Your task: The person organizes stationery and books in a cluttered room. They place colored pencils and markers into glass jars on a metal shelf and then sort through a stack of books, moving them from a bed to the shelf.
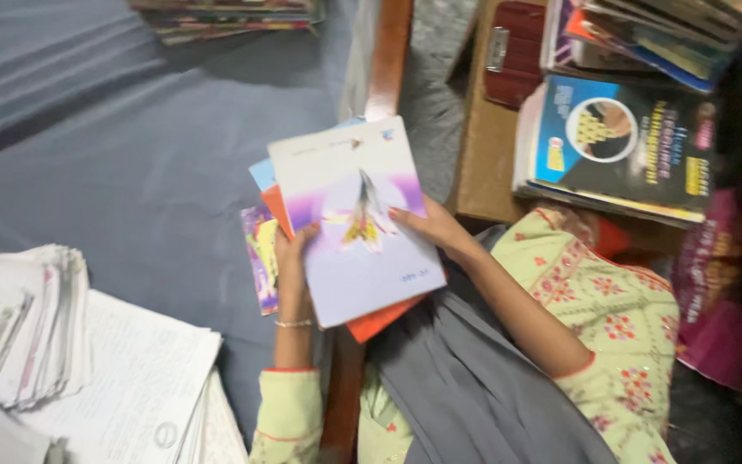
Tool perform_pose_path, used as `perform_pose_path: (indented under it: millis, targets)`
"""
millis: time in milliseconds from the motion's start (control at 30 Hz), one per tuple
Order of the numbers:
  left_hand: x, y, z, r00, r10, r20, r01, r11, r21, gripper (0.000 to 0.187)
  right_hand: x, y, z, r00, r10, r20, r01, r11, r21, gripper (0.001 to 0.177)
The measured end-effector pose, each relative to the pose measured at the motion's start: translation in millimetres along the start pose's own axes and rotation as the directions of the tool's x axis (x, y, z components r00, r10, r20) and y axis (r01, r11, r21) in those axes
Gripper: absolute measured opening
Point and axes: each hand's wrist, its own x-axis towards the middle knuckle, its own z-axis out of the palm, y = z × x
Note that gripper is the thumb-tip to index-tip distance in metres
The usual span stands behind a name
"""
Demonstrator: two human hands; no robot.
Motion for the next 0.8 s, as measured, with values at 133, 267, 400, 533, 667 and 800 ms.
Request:
perform_pose_path:
  millis: [133, 267, 400, 533, 667, 800]
  targets:
    - [48, 17, -48, 0.999, -0.016, -0.051, 0.011, 0.996, -0.090, 0.056, 58, -17, 47, 0.995, -0.030, 0.095, 0.038, 0.995, -0.087, 0.073]
    - [91, -9, -96, 0.979, -0.169, -0.116, 0.134, 0.957, -0.259, 0.047, 106, -13, 62, 0.987, 0.008, 0.162, 0.014, 0.991, -0.135, 0.076]
    - [105, -41, -122, 0.985, -0.094, -0.145, 0.063, 0.976, -0.209, 0.045, 97, 11, 46, 0.971, -0.170, 0.166, 0.238, 0.698, -0.675, 0.072]
    - [113, -57, -134, 0.981, -0.076, -0.178, 0.047, 0.986, -0.162, 0.043, 16, 47, 21, 0.979, -0.204, 0.025, 0.167, 0.721, -0.672, 0.071]
    - [128, -57, -149, 0.972, -0.018, -0.236, 0.049, 0.991, 0.127, 0.042, -33, 69, -39, 0.996, 0.084, 0.026, -0.040, 0.695, -0.718, 0.059]
    - [127, -57, -122, 0.919, 0.368, -0.144, -0.289, 0.874, 0.391, 0.057, -86, 64, -112, 0.995, -0.095, -0.004, 0.070, 0.764, -0.642, 0.044]
